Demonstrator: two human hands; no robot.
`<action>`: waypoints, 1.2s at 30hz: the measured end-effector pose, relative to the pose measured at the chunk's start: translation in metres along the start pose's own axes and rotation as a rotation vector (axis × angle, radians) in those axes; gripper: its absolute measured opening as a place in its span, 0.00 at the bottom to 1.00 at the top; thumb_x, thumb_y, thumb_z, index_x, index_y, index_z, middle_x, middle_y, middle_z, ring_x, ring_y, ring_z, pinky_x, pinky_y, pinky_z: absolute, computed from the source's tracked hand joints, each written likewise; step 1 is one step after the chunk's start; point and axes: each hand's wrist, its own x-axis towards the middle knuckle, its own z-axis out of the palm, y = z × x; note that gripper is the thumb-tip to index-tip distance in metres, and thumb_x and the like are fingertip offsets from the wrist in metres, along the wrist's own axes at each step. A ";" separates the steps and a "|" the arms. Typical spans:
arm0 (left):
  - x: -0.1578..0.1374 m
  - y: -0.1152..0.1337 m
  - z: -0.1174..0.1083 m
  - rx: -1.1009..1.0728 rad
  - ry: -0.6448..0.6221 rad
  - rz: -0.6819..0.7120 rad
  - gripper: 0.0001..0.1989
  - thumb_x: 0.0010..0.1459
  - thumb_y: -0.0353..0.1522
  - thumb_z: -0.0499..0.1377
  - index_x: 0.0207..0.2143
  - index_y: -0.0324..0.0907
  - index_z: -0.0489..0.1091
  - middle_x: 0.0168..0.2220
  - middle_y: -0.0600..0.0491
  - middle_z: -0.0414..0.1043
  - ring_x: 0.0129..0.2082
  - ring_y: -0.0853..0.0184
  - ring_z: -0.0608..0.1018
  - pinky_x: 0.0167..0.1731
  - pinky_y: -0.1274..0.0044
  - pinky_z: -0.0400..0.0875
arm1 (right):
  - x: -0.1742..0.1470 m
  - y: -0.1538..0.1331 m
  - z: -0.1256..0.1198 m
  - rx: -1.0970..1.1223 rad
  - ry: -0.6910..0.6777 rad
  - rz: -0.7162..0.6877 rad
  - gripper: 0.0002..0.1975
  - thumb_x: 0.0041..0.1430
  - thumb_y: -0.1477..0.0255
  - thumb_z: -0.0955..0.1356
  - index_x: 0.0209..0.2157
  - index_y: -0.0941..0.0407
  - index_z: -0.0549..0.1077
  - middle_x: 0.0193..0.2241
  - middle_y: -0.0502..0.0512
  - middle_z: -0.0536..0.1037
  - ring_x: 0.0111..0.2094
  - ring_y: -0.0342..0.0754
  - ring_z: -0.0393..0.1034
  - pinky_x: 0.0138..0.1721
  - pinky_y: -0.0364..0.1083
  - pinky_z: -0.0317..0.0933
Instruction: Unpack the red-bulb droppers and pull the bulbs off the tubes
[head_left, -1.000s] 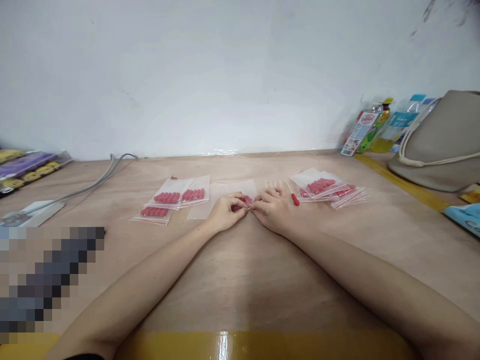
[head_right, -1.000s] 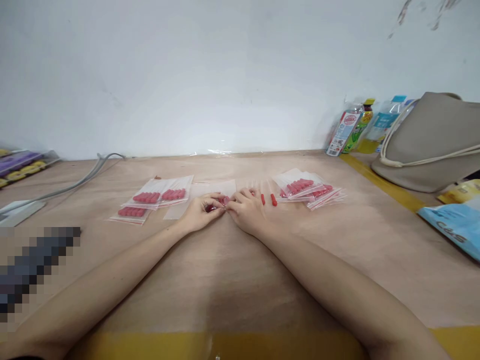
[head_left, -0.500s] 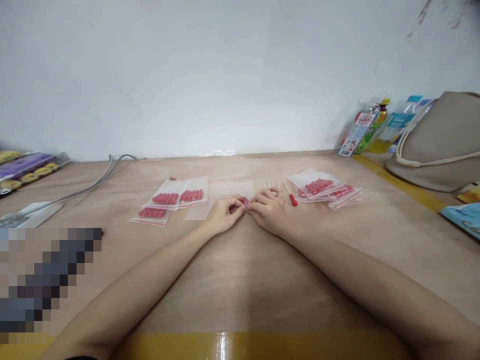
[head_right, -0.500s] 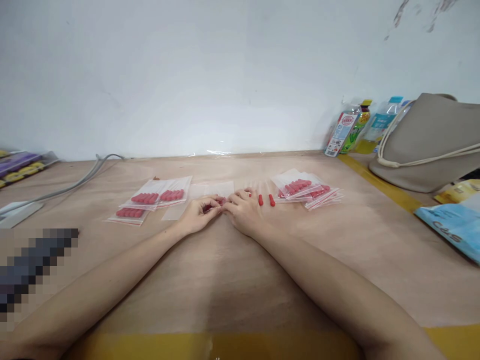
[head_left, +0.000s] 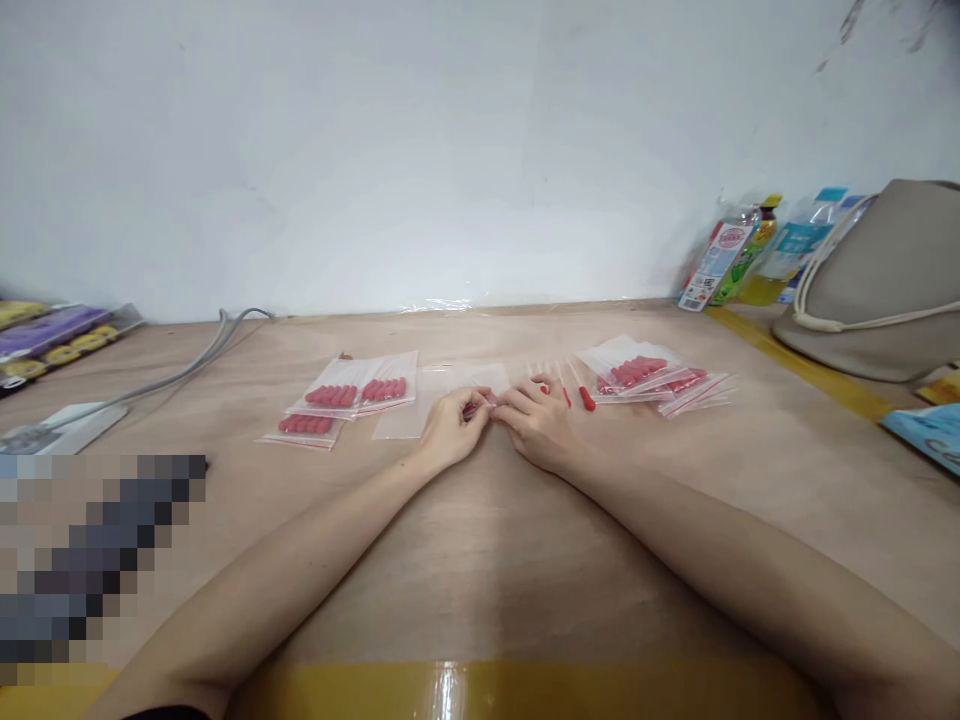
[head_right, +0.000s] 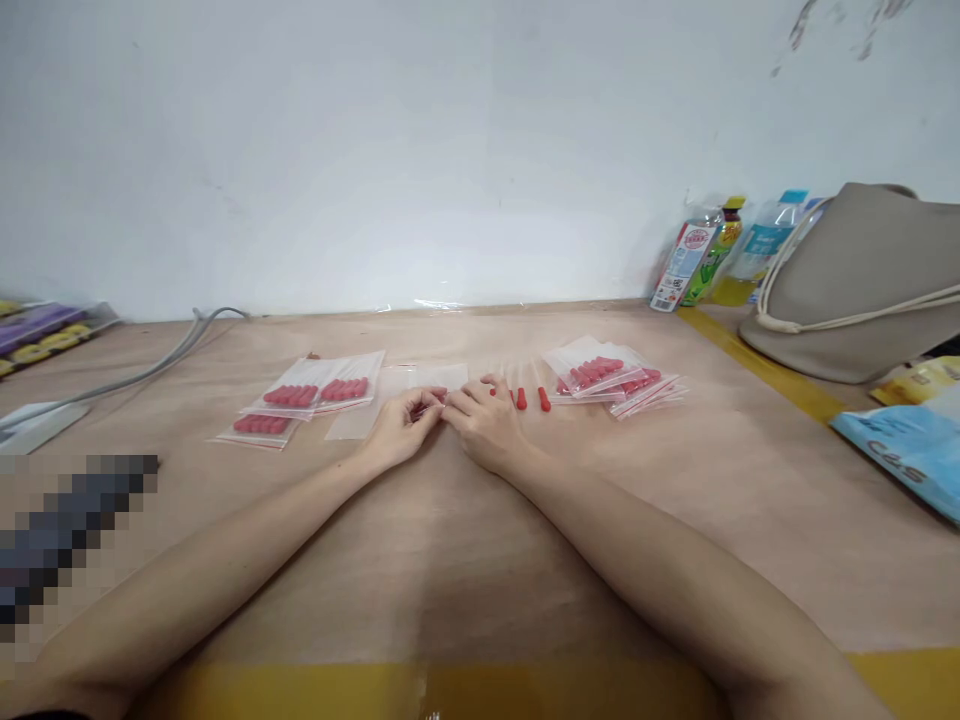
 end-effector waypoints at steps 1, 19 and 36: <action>0.001 -0.001 0.001 -0.008 0.012 -0.006 0.07 0.54 0.32 0.53 0.27 0.39 0.68 0.42 0.46 0.71 0.42 0.64 0.75 0.42 0.72 0.69 | 0.000 -0.001 0.000 0.001 -0.007 0.008 0.11 0.59 0.78 0.59 0.31 0.55 0.72 0.32 0.50 0.76 0.36 0.44 0.62 0.46 0.50 0.45; 0.000 -0.006 -0.024 0.285 -0.130 0.096 0.15 0.59 0.34 0.48 0.47 0.41 0.62 0.46 0.49 0.70 0.47 0.63 0.71 0.48 0.69 0.64 | -0.006 0.010 -0.009 0.333 -0.084 0.318 0.11 0.55 0.70 0.62 0.25 0.57 0.74 0.35 0.55 0.74 0.31 0.43 0.69 0.34 0.43 0.60; -0.005 -0.009 -0.033 0.395 -0.204 0.284 0.20 0.57 0.36 0.52 0.52 0.40 0.62 0.52 0.46 0.64 0.53 0.60 0.65 0.53 0.66 0.59 | 0.003 0.007 -0.021 -0.012 -0.441 0.314 0.15 0.58 0.64 0.61 0.44 0.54 0.69 0.56 0.62 0.59 0.54 0.59 0.52 0.46 0.62 0.47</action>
